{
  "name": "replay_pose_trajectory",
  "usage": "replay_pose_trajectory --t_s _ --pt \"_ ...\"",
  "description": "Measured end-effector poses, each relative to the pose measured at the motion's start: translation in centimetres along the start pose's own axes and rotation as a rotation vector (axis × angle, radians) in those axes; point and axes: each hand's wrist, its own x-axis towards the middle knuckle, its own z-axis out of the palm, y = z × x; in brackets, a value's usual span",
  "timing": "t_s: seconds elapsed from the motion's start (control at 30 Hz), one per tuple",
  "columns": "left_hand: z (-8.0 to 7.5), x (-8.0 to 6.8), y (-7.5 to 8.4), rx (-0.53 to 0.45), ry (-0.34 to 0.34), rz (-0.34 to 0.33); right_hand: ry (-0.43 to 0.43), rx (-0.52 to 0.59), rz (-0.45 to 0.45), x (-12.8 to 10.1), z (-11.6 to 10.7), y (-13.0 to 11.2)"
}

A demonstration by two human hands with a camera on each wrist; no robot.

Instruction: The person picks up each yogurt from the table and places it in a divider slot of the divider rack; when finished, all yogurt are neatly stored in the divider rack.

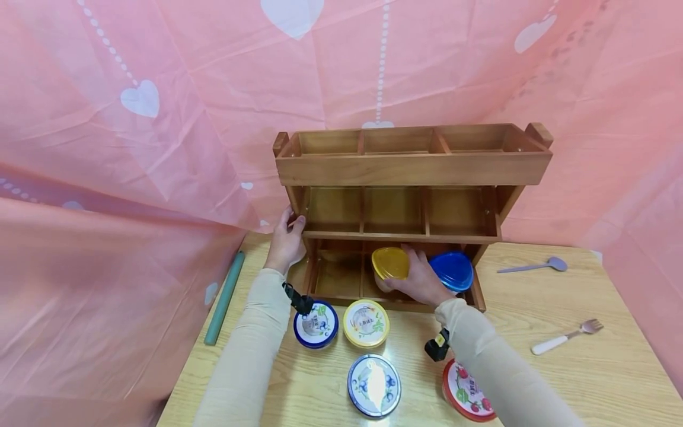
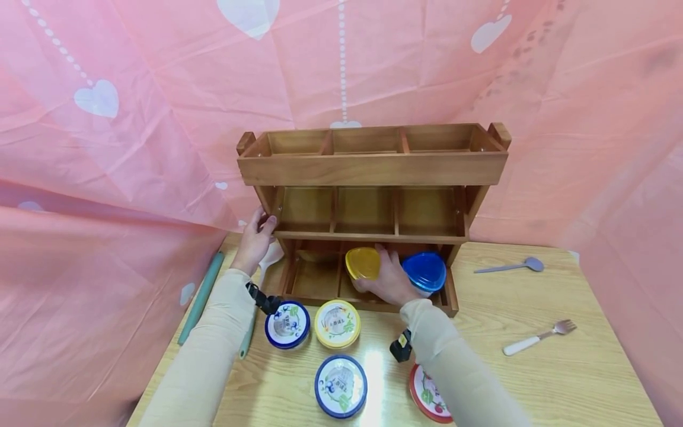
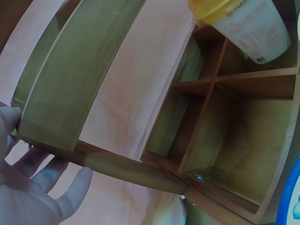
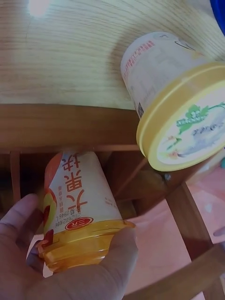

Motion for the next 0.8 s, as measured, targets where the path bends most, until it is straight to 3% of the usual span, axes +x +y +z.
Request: replay_pose_trajectory --t_s 0.47,0.8 --pt "0.1 0.1 -0.1 0.002 0.007 -0.015 0.021 0.011 0.006 1.1 1.4 0.7" --pt "0.0 0.0 0.1 -0.007 0.002 -0.015 -0.016 0.036 0.06 0.9 1.6 0.7"
